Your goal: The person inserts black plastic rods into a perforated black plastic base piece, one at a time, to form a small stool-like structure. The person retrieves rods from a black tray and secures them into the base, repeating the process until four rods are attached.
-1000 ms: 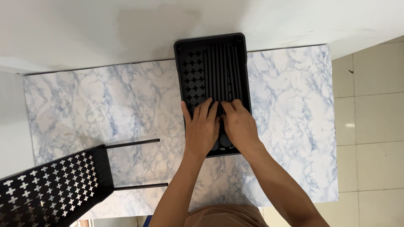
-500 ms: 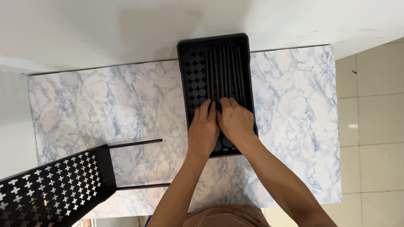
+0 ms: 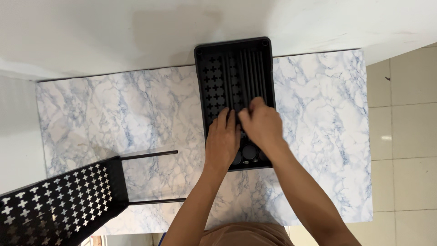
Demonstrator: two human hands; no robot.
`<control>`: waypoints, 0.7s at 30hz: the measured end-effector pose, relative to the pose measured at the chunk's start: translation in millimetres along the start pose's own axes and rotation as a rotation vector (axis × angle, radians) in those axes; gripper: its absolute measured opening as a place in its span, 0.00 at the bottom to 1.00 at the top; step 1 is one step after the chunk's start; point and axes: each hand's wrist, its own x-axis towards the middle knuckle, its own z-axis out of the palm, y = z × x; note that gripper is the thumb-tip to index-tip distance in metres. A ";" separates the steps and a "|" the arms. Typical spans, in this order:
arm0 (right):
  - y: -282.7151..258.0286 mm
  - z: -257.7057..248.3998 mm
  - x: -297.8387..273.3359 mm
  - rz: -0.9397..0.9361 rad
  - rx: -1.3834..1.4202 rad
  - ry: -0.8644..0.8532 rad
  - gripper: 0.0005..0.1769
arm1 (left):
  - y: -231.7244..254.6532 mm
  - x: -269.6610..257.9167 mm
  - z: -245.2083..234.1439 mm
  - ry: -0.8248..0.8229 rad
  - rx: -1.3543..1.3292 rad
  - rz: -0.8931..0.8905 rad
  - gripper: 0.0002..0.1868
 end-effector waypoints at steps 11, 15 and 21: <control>31.0 -68.3 -87.8 0.376 0.702 -0.040 0.17 | 0.8 -0.9 -1.9 -0.095 -0.095 0.100 0.22; 53.0 -72.3 -118.2 0.492 0.835 -0.084 0.16 | -1.2 -2.0 0.5 -0.100 -0.130 0.081 0.22; 61.2 -66.3 -144.2 0.436 0.973 -0.181 0.16 | 6.1 11.0 1.8 -0.054 -0.139 0.028 0.22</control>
